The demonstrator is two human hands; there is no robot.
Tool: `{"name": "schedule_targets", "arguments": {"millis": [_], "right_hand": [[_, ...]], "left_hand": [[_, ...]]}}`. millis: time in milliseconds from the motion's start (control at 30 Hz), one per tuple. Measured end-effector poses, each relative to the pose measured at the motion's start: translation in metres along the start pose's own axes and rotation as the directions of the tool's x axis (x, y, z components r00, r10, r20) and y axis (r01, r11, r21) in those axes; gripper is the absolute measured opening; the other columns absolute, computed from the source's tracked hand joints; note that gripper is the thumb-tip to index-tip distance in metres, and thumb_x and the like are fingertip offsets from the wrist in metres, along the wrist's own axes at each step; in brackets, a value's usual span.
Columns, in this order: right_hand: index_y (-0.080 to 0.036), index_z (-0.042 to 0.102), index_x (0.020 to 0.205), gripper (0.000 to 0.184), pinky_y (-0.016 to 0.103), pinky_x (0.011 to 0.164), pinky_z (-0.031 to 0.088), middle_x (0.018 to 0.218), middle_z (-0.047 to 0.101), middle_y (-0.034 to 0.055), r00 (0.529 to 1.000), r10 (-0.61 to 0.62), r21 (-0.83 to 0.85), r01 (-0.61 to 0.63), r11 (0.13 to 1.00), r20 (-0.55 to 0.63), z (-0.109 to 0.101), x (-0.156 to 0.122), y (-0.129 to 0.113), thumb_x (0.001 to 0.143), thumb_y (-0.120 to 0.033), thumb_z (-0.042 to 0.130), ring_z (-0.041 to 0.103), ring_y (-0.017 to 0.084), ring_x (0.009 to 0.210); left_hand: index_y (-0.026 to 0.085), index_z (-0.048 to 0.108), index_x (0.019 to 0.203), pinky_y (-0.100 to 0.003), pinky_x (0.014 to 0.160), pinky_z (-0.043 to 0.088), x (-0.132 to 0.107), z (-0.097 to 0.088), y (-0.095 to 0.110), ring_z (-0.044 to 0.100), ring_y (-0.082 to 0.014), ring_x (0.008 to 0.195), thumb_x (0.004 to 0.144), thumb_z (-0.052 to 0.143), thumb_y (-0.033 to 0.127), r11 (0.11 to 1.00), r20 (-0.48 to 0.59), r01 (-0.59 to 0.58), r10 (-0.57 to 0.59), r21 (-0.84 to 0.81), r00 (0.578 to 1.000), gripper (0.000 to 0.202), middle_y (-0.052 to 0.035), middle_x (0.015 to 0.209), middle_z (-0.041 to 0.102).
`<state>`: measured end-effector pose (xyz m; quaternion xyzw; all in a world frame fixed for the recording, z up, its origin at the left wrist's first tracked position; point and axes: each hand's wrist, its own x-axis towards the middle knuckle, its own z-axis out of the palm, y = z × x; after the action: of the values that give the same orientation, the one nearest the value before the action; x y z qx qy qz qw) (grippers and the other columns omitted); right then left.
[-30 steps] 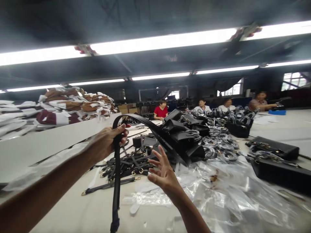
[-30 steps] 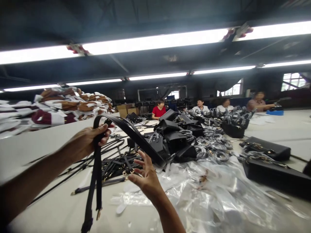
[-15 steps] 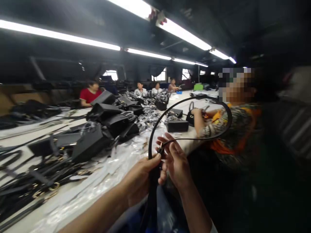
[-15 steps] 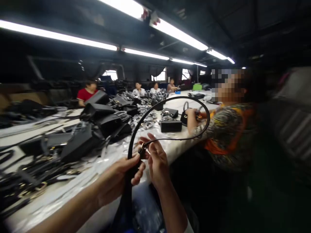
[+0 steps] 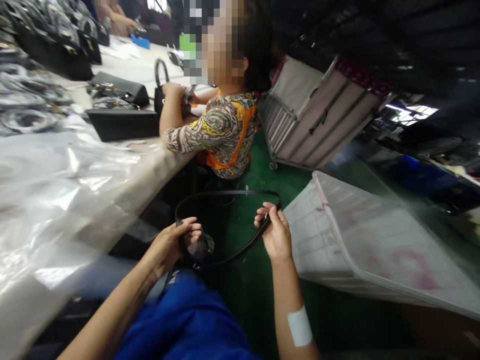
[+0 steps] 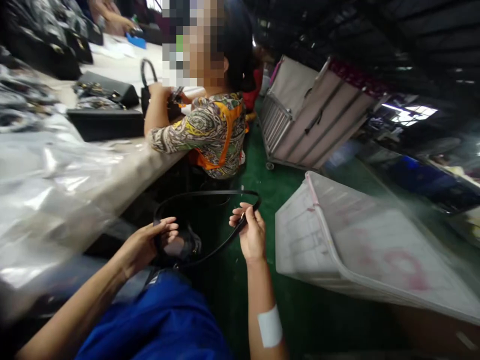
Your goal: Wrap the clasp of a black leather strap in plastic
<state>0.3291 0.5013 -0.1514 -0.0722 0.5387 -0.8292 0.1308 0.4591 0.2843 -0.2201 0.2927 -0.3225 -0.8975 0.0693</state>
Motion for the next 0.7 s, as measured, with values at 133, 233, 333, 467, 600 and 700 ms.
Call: {"name": "schedule_targets", "arguments": {"millis": [133, 233, 333, 467, 600, 700], "right_hand": [[-0.016, 0.066, 0.101, 0.034, 0.025, 0.062, 0.057, 0.085, 0.070, 0.0045, 0.994, 0.053, -0.034, -0.057, 0.998, -0.093, -0.035, 0.001, 0.012, 0.080, -0.043, 0.072, 0.066, 0.013, 0.069], [-0.015, 0.066, 0.101, 0.035, 0.025, 0.063, 0.057, 0.086, 0.071, 0.0064, 0.991, 0.081, -0.066, -0.088, 0.994, -0.106, -0.046, 0.001, 0.020, 0.082, -0.044, 0.070, 0.066, 0.013, 0.071], [-0.015, 0.066, 0.102, 0.036, 0.021, 0.062, 0.055, 0.087, 0.071, 0.0067, 0.991, 0.088, -0.091, -0.098, 0.991, -0.104, -0.045, 0.002, 0.022, 0.083, -0.045, 0.069, 0.066, 0.012, 0.071], [-0.016, 0.066, 0.104, 0.035, 0.020, 0.061, 0.053, 0.087, 0.071, 0.0050, 0.995, 0.047, -0.124, -0.057, 0.991, -0.084, -0.033, 0.007, 0.017, 0.084, -0.045, 0.068, 0.065, 0.011, 0.069], [-0.019, 0.065, 0.109, 0.034, 0.020, 0.060, 0.050, 0.088, 0.070, 0.0043, 0.998, -0.032, -0.204, 0.021, 0.979, -0.050, -0.026, 0.008, 0.004, 0.085, -0.042, 0.066, 0.063, 0.010, 0.069], [-0.019, 0.064, 0.110, 0.032, 0.019, 0.056, 0.045, 0.084, 0.068, 0.0029, 0.985, -0.169, -0.336, 0.149, 0.930, -0.032, -0.021, 0.001, 0.000, 0.086, -0.039, 0.066, 0.057, 0.008, 0.064]], "left_hand": [[0.007, 0.066, 0.102, -0.022, 0.056, 0.055, 0.015, -0.022, -0.009, 0.064, -0.0133, 0.062, 0.077, 0.066, 0.005, 0.999, -0.065, 0.023, -0.021, 0.043, 0.998, 0.025, -0.0101, 0.081, 0.069], [0.008, 0.067, 0.101, -0.019, 0.056, 0.053, 0.025, -0.040, -0.021, 0.062, -0.0117, 0.062, 0.071, 0.072, 0.007, 0.997, -0.096, 0.012, -0.004, 0.081, 0.995, 0.031, -0.0078, 0.080, 0.068], [0.011, 0.067, 0.103, -0.019, 0.058, 0.052, 0.032, -0.054, -0.036, 0.061, -0.0109, 0.064, 0.064, 0.080, 0.015, 0.992, -0.097, 0.016, -0.003, 0.128, 0.995, 0.041, -0.0046, 0.080, 0.068], [0.016, 0.067, 0.109, -0.023, 0.065, 0.052, 0.038, -0.065, -0.058, 0.062, -0.0133, 0.071, 0.060, 0.085, 0.032, 0.972, -0.041, 0.022, -0.012, 0.234, 0.999, 0.055, -0.0031, 0.084, 0.070], [0.013, 0.072, 0.100, -0.029, 0.082, 0.050, 0.050, -0.077, -0.087, 0.065, -0.0190, 0.085, 0.061, 0.082, 0.038, 0.902, 0.036, -0.112, 0.107, 0.417, 0.994, 0.047, -0.0074, 0.091, 0.072], [0.013, 0.075, 0.090, -0.036, 0.089, 0.048, 0.054, -0.093, -0.113, 0.065, -0.0241, 0.089, 0.068, 0.073, 0.035, 0.815, 0.067, -0.224, 0.223, 0.535, 0.972, 0.031, -0.0090, 0.091, 0.073]]}}
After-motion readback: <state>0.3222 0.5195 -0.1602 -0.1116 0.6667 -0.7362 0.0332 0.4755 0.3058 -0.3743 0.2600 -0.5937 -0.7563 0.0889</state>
